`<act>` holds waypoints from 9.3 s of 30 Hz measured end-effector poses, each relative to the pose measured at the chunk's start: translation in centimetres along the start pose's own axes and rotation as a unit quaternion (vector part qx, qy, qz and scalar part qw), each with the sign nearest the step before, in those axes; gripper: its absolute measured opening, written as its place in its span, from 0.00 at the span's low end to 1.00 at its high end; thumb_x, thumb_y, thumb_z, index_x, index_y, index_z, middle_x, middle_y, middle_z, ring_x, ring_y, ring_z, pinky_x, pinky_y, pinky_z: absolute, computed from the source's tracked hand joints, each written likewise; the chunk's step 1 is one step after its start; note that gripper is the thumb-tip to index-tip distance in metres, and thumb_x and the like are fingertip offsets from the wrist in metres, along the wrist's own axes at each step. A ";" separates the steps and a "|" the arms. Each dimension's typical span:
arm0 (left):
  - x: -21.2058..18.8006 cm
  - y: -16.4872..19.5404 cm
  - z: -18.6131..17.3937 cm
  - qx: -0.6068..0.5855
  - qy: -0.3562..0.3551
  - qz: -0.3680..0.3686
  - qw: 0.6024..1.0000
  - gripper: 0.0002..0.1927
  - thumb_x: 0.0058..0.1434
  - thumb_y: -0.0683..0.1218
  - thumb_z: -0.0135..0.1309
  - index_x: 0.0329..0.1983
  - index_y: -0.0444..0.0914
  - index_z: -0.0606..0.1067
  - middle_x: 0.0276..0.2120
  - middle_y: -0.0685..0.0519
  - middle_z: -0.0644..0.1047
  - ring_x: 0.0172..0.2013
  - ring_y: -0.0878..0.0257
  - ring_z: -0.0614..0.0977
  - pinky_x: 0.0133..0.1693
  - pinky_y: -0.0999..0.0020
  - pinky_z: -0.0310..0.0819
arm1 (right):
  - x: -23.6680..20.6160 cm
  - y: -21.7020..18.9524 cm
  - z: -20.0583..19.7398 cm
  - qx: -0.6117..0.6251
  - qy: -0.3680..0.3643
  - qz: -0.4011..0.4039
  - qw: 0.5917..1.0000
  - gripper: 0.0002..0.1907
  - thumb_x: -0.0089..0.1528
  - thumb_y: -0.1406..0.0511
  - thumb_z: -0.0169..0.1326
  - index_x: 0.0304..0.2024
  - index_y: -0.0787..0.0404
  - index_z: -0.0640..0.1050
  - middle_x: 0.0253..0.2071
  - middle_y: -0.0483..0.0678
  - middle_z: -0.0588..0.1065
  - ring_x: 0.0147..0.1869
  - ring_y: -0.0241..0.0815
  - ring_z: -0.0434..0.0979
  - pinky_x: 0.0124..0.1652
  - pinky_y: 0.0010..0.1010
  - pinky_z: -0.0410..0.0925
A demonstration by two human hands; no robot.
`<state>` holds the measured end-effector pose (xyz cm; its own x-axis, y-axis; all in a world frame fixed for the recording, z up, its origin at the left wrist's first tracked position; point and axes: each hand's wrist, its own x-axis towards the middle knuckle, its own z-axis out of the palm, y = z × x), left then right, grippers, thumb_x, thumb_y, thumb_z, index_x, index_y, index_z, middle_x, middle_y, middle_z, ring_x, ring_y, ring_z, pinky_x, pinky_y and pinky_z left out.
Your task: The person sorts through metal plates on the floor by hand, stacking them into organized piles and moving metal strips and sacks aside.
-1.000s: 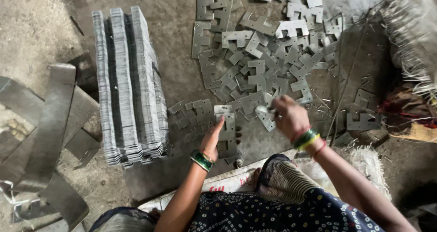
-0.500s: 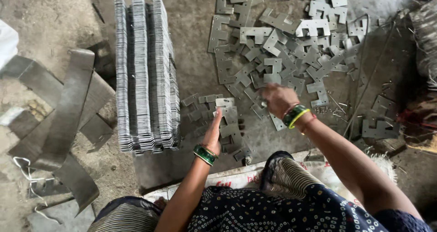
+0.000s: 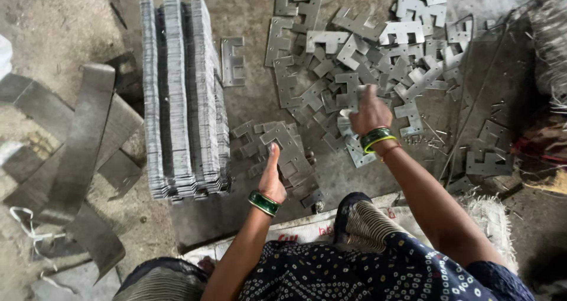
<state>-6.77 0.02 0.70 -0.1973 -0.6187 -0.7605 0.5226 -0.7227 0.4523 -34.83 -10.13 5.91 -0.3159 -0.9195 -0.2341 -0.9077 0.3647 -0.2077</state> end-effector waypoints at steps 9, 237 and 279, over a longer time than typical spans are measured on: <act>0.5 -0.2 0.4 0.000 -0.046 0.060 0.997 0.54 0.53 0.72 0.57 0.76 0.42 0.56 0.76 0.54 0.56 0.74 0.58 0.54 0.71 0.54 0.44 | -0.5 5.3 2.5 0.291 0.137 -0.151 0.935 0.54 0.47 0.65 0.74 0.69 0.71 0.58 0.55 0.63 0.75 0.55 0.58 0.79 0.50 0.42 0.74; 2.1 -0.5 -0.6 -0.027 -0.181 -0.085 0.980 0.28 0.65 0.58 0.59 0.61 0.36 0.73 0.47 0.47 0.80 0.44 0.56 0.84 0.45 0.54 0.80 | -2.5 1.9 0.5 -0.096 -0.039 -0.204 0.974 0.21 0.64 0.68 0.46 0.60 0.62 0.70 0.54 0.56 0.76 0.57 0.52 0.78 0.59 0.39 0.69; 1.9 0.3 -0.1 -0.154 -0.260 -0.064 0.951 0.30 0.63 0.56 0.54 0.62 0.32 0.71 0.51 0.42 0.80 0.48 0.51 0.83 0.50 0.54 0.80 | 10.5 2.2 -4.8 -0.189 -0.062 -0.322 0.926 0.44 0.44 0.65 0.68 0.65 0.44 0.71 0.63 0.38 0.71 0.65 0.45 0.65 0.65 0.51 0.56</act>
<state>-6.87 -1.33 -0.65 -0.6173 -0.6578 -0.4315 0.6688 -0.7277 0.1525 -41.45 -19.73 7.57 0.3369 -0.8960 -0.2891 -0.9359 -0.3522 0.0007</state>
